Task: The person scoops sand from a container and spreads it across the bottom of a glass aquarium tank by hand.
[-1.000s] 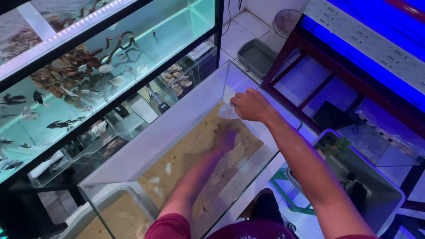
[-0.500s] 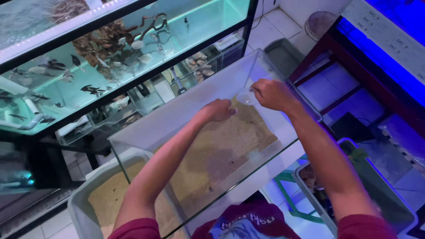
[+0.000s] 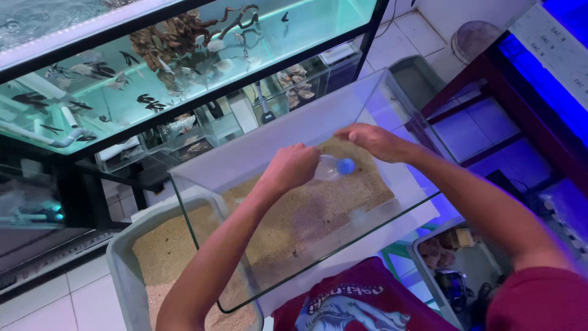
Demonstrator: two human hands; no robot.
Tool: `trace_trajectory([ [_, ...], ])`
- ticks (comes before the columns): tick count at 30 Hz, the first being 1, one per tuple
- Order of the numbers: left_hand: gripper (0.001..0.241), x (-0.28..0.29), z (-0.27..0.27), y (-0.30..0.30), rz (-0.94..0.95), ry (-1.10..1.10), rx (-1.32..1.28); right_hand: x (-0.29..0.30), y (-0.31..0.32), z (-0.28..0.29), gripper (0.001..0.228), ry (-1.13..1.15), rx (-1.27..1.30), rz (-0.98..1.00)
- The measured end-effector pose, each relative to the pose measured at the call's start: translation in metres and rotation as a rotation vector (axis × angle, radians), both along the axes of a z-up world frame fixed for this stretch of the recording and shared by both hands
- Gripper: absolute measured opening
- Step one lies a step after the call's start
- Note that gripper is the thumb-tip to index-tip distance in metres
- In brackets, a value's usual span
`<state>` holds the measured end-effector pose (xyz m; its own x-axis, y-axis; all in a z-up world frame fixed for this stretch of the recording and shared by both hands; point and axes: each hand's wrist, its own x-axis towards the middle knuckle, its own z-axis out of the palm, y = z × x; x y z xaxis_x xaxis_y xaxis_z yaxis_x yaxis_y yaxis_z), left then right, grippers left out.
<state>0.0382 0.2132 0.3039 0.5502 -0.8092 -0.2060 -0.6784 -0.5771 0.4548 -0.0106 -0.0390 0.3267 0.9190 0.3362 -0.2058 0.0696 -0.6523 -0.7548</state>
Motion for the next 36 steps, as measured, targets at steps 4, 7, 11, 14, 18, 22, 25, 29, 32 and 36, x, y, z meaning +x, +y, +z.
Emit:
trace_trajectory([
  [4,0.020,0.003,0.001,0.015,0.076,0.030,0.006,0.051,-0.060,-0.121,0.070,-0.111,-0.353,-0.140],
  [7,0.023,0.003,0.020,0.024,0.122,0.015,0.013,0.087,-0.088,-0.223,0.080,-0.319,-0.576,-0.105],
  [11,0.025,0.004,0.050,0.032,0.059,0.088,0.171,0.085,-0.064,-0.229,0.090,-0.063,-0.750,-0.044],
  [14,0.026,0.015,-0.002,0.035,0.065,0.100,0.280,0.066,-0.055,-0.254,0.090,-0.110,-0.801,-0.024],
  [18,0.028,0.038,-0.092,0.035,0.099,0.146,0.349,0.052,-0.051,-0.270,0.088,-0.269,-0.767,-0.062],
  [22,0.030,0.045,-0.049,0.043,0.140,0.261,0.394,0.054,-0.036,-0.302,0.087,-0.324,-0.764,-0.094],
  [25,0.025,0.049,-0.054,0.047,0.168,0.324,0.456,0.042,-0.005,-0.291,0.092,-0.094,-0.610,-0.206],
  [29,0.020,0.057,-0.055,0.051,0.200,0.381,0.485,0.031,0.039,-0.299,0.082,-0.078,-0.513,-0.210],
  [32,0.026,0.053,-0.037,0.053,0.190,0.408,0.481,0.022,0.046,-0.307,0.081,-0.170,-0.379,-0.075],
  [36,0.027,0.053,-0.035,0.048,0.184,0.444,0.494,0.021,0.030,-0.315,0.076,-0.732,-0.164,0.145],
])
